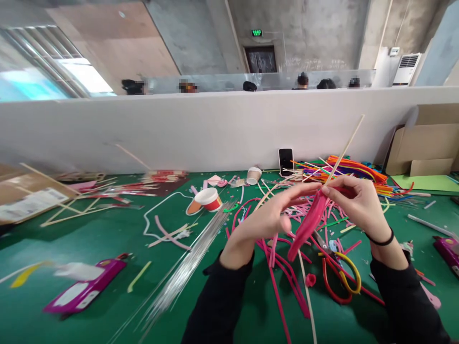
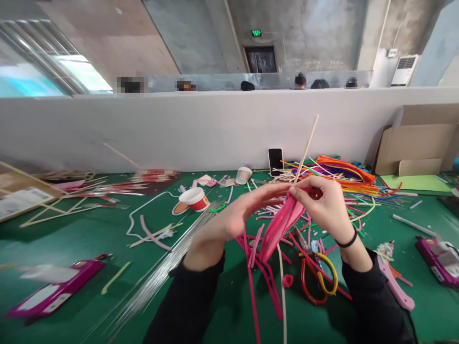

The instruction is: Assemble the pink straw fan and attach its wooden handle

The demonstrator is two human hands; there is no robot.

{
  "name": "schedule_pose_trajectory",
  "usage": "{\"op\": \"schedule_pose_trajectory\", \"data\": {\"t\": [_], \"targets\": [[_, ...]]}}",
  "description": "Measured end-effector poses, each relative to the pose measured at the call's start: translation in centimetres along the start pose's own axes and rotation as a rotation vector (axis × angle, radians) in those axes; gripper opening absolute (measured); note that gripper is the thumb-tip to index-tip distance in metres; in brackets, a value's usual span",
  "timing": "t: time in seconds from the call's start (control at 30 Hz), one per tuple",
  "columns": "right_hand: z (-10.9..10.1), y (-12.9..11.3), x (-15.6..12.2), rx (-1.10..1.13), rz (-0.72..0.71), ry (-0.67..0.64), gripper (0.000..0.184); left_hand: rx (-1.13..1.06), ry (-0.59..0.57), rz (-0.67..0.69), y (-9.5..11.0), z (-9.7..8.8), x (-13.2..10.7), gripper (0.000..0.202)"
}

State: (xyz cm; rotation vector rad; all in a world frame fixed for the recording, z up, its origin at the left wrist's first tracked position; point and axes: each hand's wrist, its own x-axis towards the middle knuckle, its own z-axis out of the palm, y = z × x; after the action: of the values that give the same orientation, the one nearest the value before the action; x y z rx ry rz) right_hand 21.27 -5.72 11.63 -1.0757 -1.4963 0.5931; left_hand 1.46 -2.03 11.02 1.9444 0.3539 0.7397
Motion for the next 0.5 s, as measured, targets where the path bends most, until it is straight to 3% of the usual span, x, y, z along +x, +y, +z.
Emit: {"op": "schedule_pose_trajectory", "data": {"t": [0.07,0.17,0.3,0.5], "targets": [[0.2,0.4,0.2,-0.047,-0.012,0.094,0.019,0.268,-0.029,-0.125,1.5,0.5,-1.0,0.101],[0.3,0.6,0.4,-0.032,-0.022,0.080,0.020,0.472,0.200,-0.214,2.3,1.3,-1.1,0.056],[-0.5,0.2,0.6,0.022,0.044,-0.098,0.025,0.482,0.323,-0.175,1.7,0.3,-0.3,0.038],[-2.5,0.5,0.7,0.202,0.233,-0.325,0.027,0.448,0.342,-0.095,1.4,-0.9,-0.2,0.033]]}}
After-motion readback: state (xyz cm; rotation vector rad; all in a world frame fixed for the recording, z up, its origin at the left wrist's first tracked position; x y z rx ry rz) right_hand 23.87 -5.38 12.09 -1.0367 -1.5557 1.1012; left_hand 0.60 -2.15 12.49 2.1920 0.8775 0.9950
